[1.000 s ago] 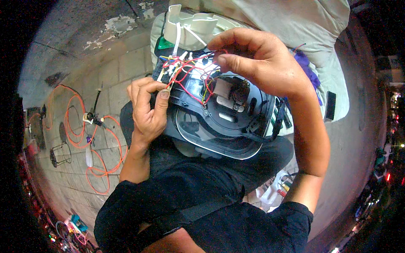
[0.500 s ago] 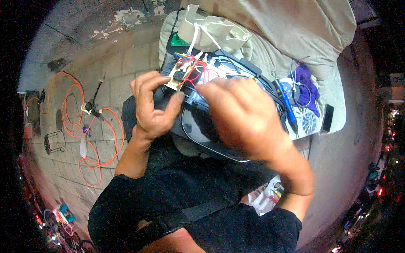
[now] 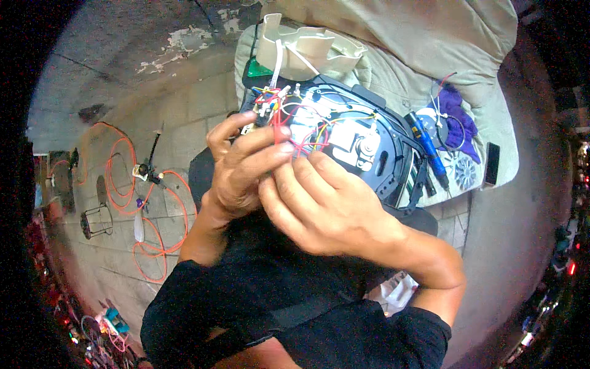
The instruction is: The person repairs a disassembled electric scooter headlight assembly by hand, connecting wires and using a flashlight to inspect the internal components. They use pliers to strip or adjust wires and test the light output before briefly walking into a shop and returning to the work area.
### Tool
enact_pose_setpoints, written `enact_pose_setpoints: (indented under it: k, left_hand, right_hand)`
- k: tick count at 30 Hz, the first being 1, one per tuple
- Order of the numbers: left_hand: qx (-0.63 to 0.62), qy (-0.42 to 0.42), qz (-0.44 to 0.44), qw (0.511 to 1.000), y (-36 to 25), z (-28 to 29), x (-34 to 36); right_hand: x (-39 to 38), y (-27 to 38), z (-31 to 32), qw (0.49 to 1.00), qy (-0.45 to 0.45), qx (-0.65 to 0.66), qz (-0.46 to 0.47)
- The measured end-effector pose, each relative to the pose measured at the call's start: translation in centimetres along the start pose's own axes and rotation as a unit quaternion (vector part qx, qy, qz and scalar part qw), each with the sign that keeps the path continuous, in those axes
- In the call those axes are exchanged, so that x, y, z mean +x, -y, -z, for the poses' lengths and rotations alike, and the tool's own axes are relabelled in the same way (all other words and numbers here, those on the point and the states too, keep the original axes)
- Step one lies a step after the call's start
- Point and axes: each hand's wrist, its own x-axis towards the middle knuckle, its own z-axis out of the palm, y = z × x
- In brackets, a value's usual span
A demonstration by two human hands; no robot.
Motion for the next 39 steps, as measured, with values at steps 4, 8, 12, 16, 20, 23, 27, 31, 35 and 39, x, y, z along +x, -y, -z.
enact_pose_setpoints:
  k: [4,8,12,16,20,23,27,31,35,39]
  left_hand:
    - [0.008,-0.033,0.017,0.999,-0.7,-0.5,0.1]
    - [0.025,-0.066,0.038,0.997,-1.0,-0.3,-0.1]
    - [-0.004,-0.067,0.056,0.996,-1.4,0.3,-0.3]
    - [-0.026,-0.088,0.059,0.994,-1.7,0.0,-1.4]
    - [-0.071,-0.107,0.073,0.989,-1.9,-0.5,-2.3]
    - [-0.087,-0.094,0.065,0.99,-2.0,-0.5,-2.7]
    - [-0.103,-0.092,0.081,0.987,-2.0,-0.5,-3.6]
    - [-0.118,-0.085,0.082,0.986,-2.1,-0.1,-3.9]
    - [-0.114,-0.072,0.069,0.988,-2.0,0.3,-3.5]
    - [-0.11,-0.054,0.046,0.991,-1.5,0.7,-3.1]
  right_hand:
    - [-0.2,-0.2,0.2,1.0,0.012,0.018,0.003]
    - [-0.1,-0.5,0.4,1.0,0.005,0.018,0.003]
    - [-0.1,-0.9,0.2,0.999,0.012,0.047,-0.003]
    - [-0.1,-2.3,0.3,0.99,-0.011,0.143,-0.007]
    - [0.2,-4.4,1.1,0.957,-0.003,0.236,-0.169]
    - [0.8,-6.2,0.6,0.935,-0.006,0.227,-0.272]
    - [2.5,-7.1,0.7,0.889,0.022,0.288,-0.355]
    - [4.7,-8.2,1.2,0.964,0.04,0.206,-0.165]
    - [6.5,-7.4,0.1,0.986,0.122,0.108,-0.029]
    - [7.2,-7.5,-1.0,0.986,0.158,0.013,0.046]
